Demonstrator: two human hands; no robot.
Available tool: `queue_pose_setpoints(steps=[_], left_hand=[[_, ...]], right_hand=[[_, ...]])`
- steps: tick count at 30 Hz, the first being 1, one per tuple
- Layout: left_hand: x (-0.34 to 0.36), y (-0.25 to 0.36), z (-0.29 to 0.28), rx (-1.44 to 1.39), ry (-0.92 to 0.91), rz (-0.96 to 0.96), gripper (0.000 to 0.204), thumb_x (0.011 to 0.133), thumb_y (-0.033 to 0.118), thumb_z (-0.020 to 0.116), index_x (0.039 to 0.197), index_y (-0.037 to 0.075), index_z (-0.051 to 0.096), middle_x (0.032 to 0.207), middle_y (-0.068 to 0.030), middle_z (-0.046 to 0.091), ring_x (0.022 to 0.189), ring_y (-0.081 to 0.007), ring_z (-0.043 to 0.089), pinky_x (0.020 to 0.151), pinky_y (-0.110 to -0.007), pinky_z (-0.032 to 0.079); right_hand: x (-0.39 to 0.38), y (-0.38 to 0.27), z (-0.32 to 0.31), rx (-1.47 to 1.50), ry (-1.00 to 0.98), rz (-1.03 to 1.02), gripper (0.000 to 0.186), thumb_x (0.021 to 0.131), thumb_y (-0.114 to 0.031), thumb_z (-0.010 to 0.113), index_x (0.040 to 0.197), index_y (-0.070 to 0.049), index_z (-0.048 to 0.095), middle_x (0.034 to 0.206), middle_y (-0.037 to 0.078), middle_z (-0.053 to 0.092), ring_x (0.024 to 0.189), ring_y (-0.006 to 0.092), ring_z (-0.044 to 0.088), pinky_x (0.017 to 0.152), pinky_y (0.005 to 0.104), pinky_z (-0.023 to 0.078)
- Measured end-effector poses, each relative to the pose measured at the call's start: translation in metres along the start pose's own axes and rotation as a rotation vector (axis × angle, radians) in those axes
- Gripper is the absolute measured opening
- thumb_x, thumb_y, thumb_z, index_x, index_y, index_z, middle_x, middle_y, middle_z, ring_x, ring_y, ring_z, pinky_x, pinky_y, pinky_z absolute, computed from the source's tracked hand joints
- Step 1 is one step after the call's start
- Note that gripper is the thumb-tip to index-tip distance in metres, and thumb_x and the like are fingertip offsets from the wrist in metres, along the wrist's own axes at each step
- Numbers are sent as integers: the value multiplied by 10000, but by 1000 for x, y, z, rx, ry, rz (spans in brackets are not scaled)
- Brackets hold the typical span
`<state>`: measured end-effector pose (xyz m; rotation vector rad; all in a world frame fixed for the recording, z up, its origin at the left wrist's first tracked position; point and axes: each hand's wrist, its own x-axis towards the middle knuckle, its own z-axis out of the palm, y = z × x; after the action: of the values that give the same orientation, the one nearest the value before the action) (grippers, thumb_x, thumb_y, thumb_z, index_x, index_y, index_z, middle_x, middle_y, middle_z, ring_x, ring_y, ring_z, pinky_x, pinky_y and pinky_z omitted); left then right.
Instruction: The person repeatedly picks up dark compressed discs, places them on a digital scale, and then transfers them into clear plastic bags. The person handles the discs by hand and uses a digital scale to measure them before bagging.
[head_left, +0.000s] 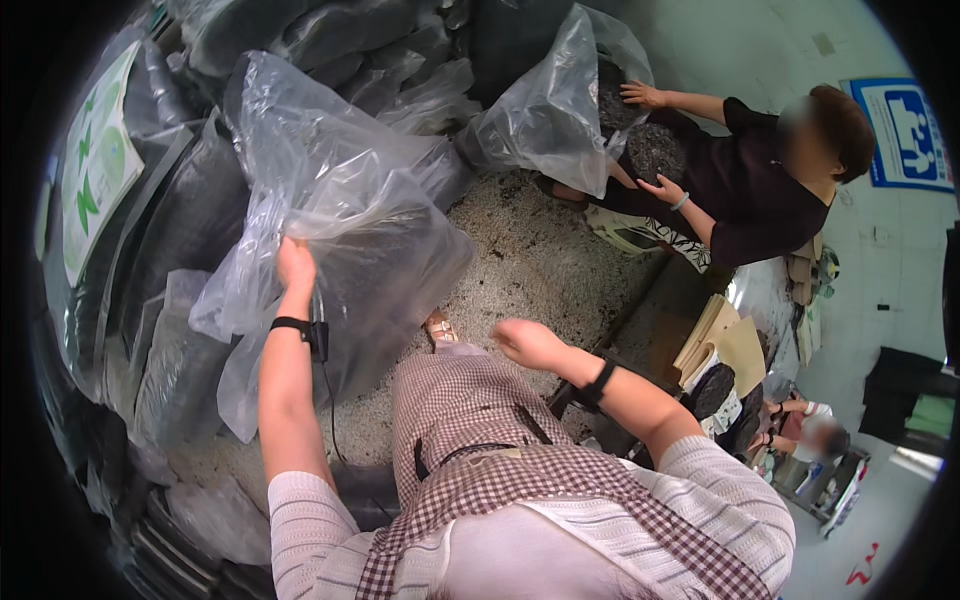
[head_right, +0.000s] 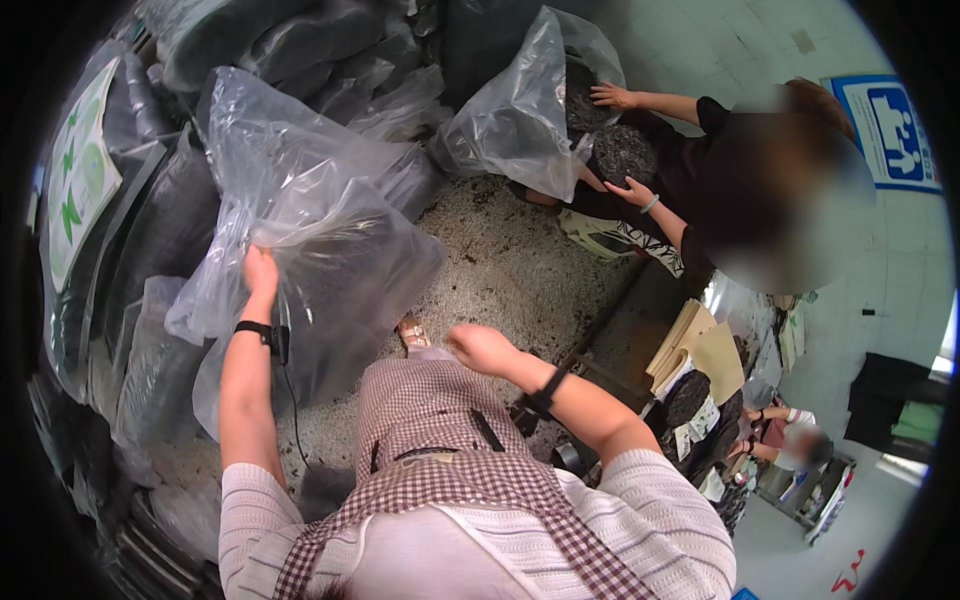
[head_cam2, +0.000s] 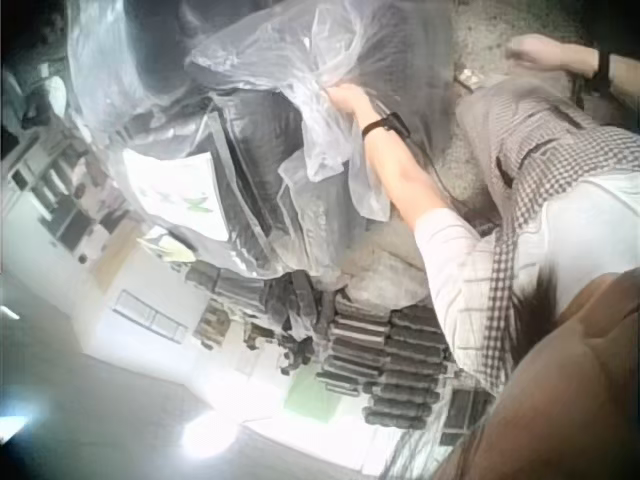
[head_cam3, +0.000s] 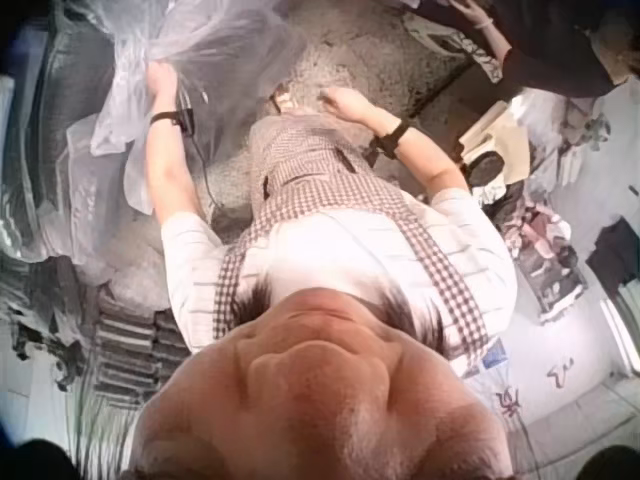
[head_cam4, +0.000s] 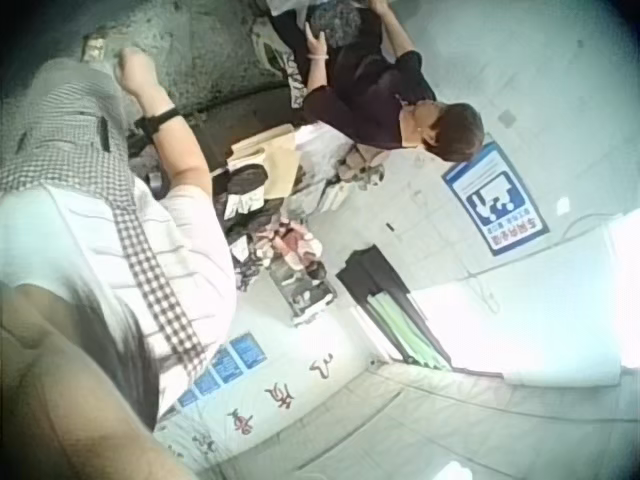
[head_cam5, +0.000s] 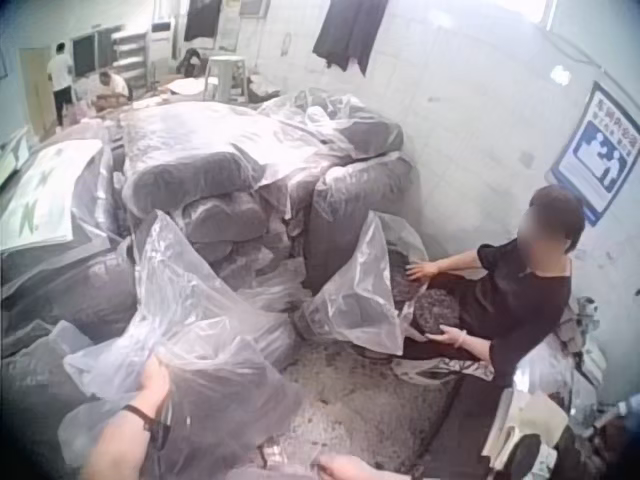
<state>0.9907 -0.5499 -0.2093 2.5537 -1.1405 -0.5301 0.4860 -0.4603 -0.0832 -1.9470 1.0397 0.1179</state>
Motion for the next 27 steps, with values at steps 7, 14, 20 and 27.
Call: queue_pose_setpoints(steps=[7,14,20,27], left_hand=[[31,5,24,57,-11,-21,427,1046,398,568,1234,17,606,1162,-281,717,1118,-503,659,917,-582,510],[85,-14,48,87,-101,241,486,1029,395,602,1161,-72,614,1120,-353,700,1086,-513,673,909,-570,518],[62,26,36,117,-224,264,612,1021,338,669,1276,-189,490,1258,-377,638,1211,-475,631,1003,-509,493],[-1,46,22,538,-71,191,767,905,376,793,1396,-104,448,1321,-276,619,1207,-407,653,1010,-516,533]], right_hand=[[-109,85,70,-265,-376,547,332,866,-167,673,1163,-18,680,1155,208,721,1123,391,688,949,481,568],[-88,56,138,408,12,406,366,881,-271,671,1155,-29,681,1078,217,728,1015,417,690,903,518,547],[-151,45,123,260,313,720,461,874,-208,696,1265,30,648,1244,238,661,1208,421,614,1049,493,508],[-286,70,57,-34,1123,1092,490,784,-112,716,1252,18,656,1278,233,650,1232,425,593,1091,503,473]])
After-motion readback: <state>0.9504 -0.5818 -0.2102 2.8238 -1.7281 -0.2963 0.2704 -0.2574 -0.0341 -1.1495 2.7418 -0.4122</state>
